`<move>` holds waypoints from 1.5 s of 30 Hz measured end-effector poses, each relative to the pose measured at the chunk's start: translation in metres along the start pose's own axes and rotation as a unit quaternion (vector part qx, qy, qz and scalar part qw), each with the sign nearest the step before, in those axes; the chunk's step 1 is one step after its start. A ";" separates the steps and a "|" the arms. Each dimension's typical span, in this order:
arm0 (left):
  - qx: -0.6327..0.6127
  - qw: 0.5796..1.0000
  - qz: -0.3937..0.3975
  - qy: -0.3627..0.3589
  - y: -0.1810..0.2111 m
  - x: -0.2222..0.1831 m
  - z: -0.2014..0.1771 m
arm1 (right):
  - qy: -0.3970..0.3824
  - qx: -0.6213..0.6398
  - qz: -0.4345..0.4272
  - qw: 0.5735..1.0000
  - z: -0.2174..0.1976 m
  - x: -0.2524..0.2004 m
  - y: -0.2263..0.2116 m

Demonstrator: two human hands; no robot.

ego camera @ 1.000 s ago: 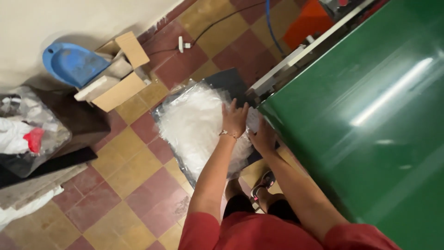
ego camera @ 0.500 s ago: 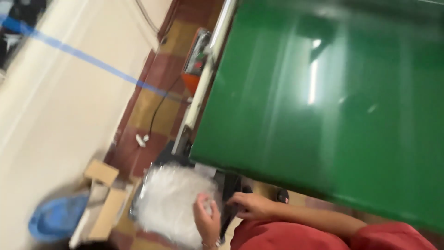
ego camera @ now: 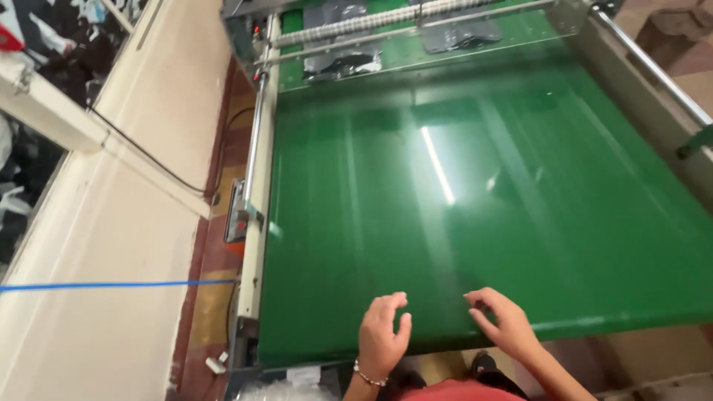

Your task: Folding black plastic bags and placing them into clear plastic sleeves for final packaging in a factory setting.

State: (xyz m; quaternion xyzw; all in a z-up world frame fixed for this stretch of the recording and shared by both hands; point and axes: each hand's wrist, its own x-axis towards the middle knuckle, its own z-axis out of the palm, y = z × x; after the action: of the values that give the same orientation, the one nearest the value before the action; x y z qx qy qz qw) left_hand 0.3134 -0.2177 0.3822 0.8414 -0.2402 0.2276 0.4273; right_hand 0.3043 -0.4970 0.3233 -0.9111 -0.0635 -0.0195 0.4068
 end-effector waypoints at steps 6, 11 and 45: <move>-0.064 0.992 0.018 -0.103 0.020 -0.006 0.061 | 0.087 -0.086 0.025 0.992 -0.042 -0.020 0.059; -0.024 0.989 0.029 -0.140 0.002 -0.009 0.090 | 0.090 -0.178 0.024 0.980 -0.067 -0.029 0.110; 0.220 0.965 -0.128 0.059 -0.029 -0.039 0.230 | 0.027 -0.054 -0.051 0.997 -0.108 -0.009 0.242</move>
State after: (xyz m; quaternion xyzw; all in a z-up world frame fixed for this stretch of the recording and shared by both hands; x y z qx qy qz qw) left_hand 0.3418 -0.3851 0.2193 0.9235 -0.0487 0.2677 0.2703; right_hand 0.3285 -0.7383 0.2154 -0.9263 -0.0972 -0.0683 0.3575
